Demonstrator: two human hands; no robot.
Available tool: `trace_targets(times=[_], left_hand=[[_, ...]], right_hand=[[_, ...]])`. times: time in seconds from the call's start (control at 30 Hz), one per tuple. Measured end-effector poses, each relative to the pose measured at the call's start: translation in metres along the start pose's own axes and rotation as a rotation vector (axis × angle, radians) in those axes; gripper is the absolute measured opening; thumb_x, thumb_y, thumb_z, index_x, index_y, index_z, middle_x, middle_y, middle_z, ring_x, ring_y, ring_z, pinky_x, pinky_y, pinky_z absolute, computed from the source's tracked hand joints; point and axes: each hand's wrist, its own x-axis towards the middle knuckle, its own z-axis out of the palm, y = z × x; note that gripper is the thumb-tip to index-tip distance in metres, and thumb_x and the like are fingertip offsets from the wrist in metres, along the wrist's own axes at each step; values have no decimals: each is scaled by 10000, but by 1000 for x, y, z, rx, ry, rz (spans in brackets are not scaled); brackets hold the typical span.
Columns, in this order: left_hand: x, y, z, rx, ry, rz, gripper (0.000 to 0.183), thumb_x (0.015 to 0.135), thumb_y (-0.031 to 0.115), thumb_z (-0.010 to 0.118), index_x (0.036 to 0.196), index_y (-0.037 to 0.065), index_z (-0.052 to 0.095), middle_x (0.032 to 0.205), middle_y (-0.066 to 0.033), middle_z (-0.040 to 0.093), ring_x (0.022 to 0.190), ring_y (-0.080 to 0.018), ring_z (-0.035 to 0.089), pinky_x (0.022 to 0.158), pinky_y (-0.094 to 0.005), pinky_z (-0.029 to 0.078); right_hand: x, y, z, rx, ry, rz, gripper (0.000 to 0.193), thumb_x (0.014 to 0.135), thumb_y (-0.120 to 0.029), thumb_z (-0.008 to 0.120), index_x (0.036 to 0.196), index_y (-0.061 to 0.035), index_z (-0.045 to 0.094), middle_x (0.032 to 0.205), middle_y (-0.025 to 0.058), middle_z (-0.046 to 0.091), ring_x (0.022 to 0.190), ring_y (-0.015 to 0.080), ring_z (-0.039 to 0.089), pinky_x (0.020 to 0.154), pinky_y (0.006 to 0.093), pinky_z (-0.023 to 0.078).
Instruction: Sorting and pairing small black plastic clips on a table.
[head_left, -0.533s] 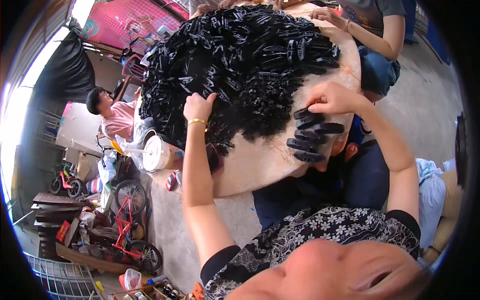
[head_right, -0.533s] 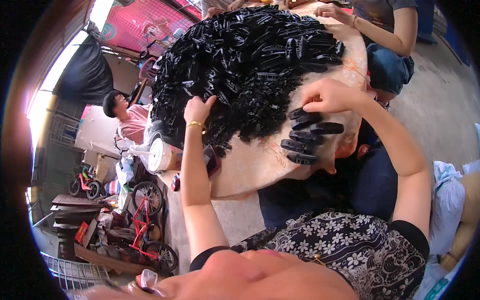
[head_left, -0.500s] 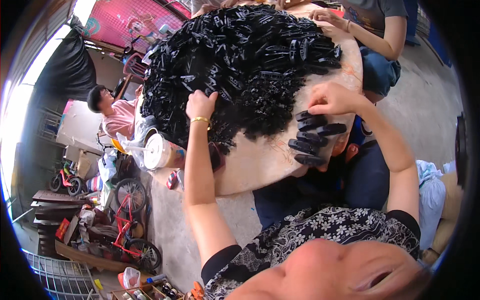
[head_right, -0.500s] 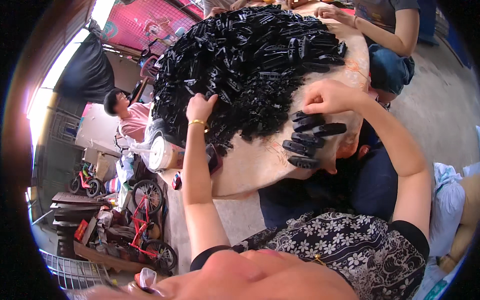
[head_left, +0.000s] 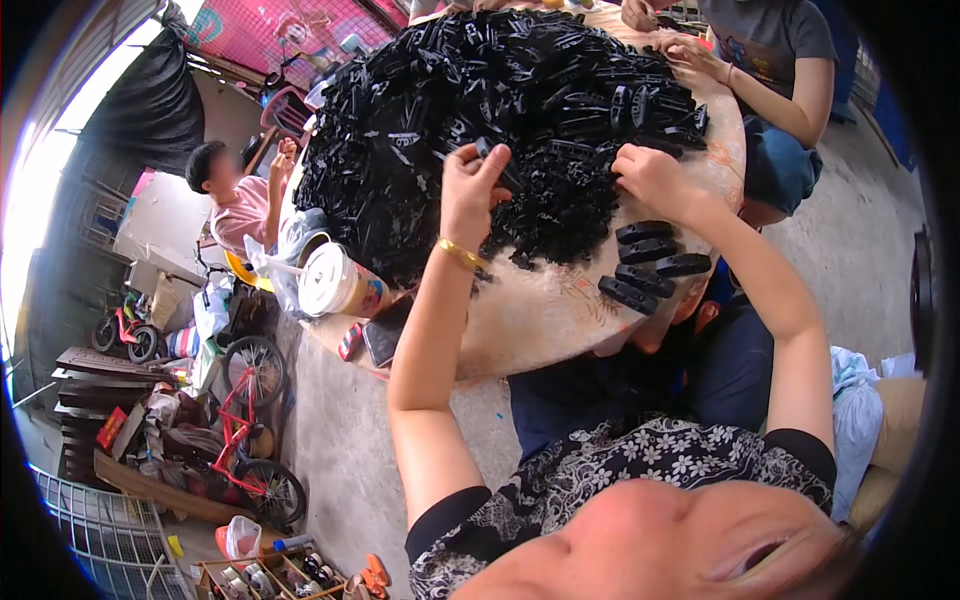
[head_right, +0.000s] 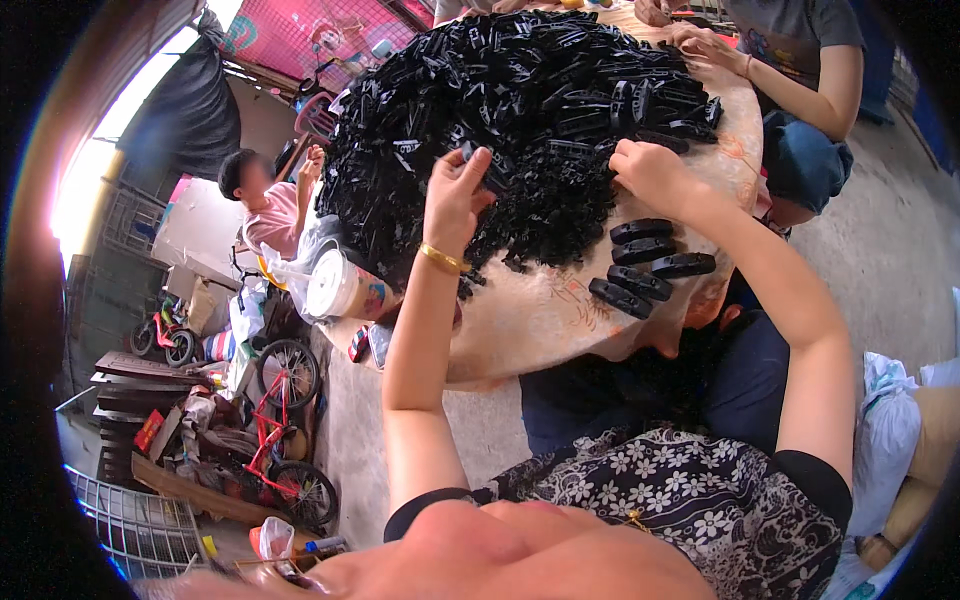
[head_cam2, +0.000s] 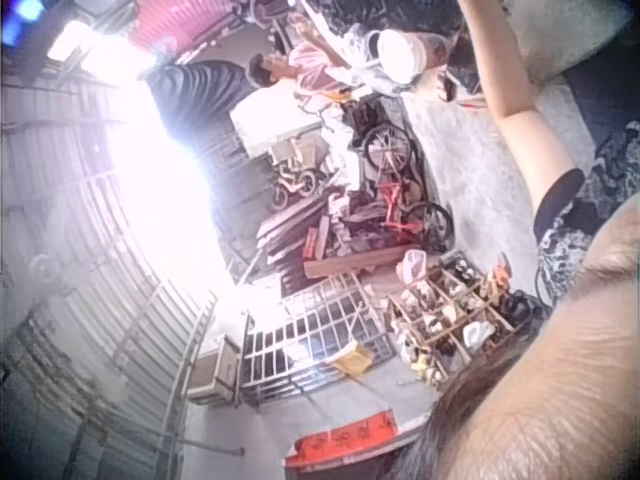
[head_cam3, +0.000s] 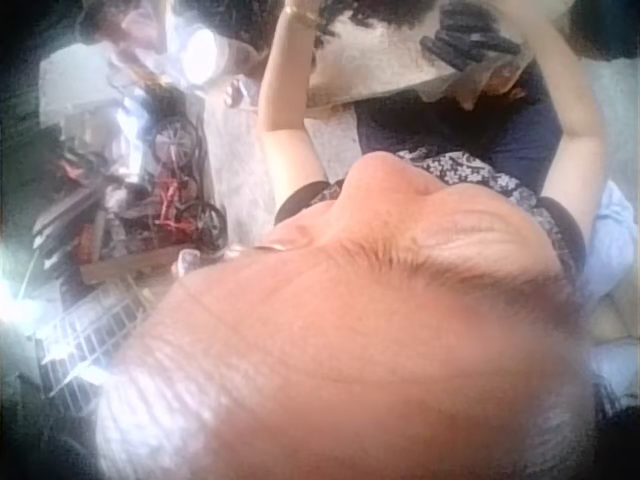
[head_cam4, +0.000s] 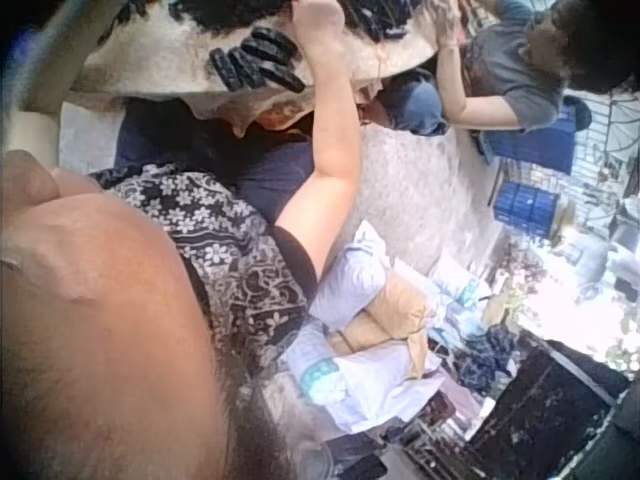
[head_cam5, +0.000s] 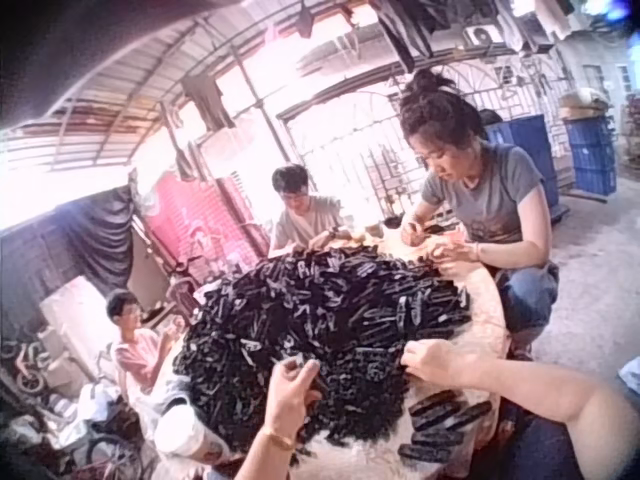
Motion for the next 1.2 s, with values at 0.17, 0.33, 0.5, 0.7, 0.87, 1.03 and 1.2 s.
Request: trace_targets(times=[0.17, 0.33, 0.5, 0.7, 0.87, 1.03, 1.2], left_hand=[[-24, -6, 25, -427, -315, -280, 378, 833, 86, 660, 1175, 45, 504, 852, 0, 573, 698, -96, 583, 676, -278, 547], [-48, -9, 33, -425, -438, -306, 418, 818, -17, 626, 1197, 15, 455, 992, -92, 587, 826, -150, 608, 828, -319, 530], [-58, -15, 40, -351, -482, -301, 357, 836, -3, 612, 1165, 18, 475, 1064, -125, 607, 873, -159, 617, 800, -285, 536], [-65, -23, 48, -288, -484, -312, 346, 828, 5, 636, 1138, 20, 483, 970, -99, 629, 813, -149, 633, 765, -273, 544], [-66, -29, 51, -282, -497, -319, 331, 829, -9, 624, 1127, 19, 484, 999, -111, 621, 850, -166, 630, 769, -276, 543], [-71, -30, 49, -248, -454, -279, 353, 811, -3, 653, 1121, 9, 484, 939, -87, 632, 793, -149, 638, 739, -265, 545], [-76, -26, 55, -212, -437, -238, 367, 799, 2, 669, 1117, 5, 487, 936, -81, 632, 789, -143, 637, 727, -254, 540]], right_hand=[[-7, 1, -2, -14, 73, -67, 90, 729, -29, 576, 808, -24, 532, 842, 119, 546, 818, 291, 579, 711, 360, 483], [-5, -5, -8, 64, 44, 12, 151, 724, -19, 562, 872, -47, 569, 858, 117, 565, 830, 291, 575, 741, 381, 476], [-11, 2, -3, 147, 61, 273, 139, 728, 12, 538, 846, -20, 605, 908, 173, 584, 878, 345, 590, 781, 414, 472], [-16, 4, -9, -131, -54, 241, 100, 751, -9, 514, 813, -2, 591, 870, 189, 587, 863, 350, 592, 763, 395, 486], [-14, -2, -18, -117, 74, 242, 47, 756, -34, 577, 797, -13, 583, 838, 145, 604, 813, 295, 606, 700, 373, 490], [-5, -47, -57, 569, 46, 267, 144, 739, -10, 680, 838, 15, 580, 794, 125, 652, 667, 192, 640, 619, 270, 488], [-14, -68, -59, 843, 69, 305, 166, 697, -32, 710, 838, 8, 631, 762, 109, 643, 691, 186, 627, 621, 276, 480]])
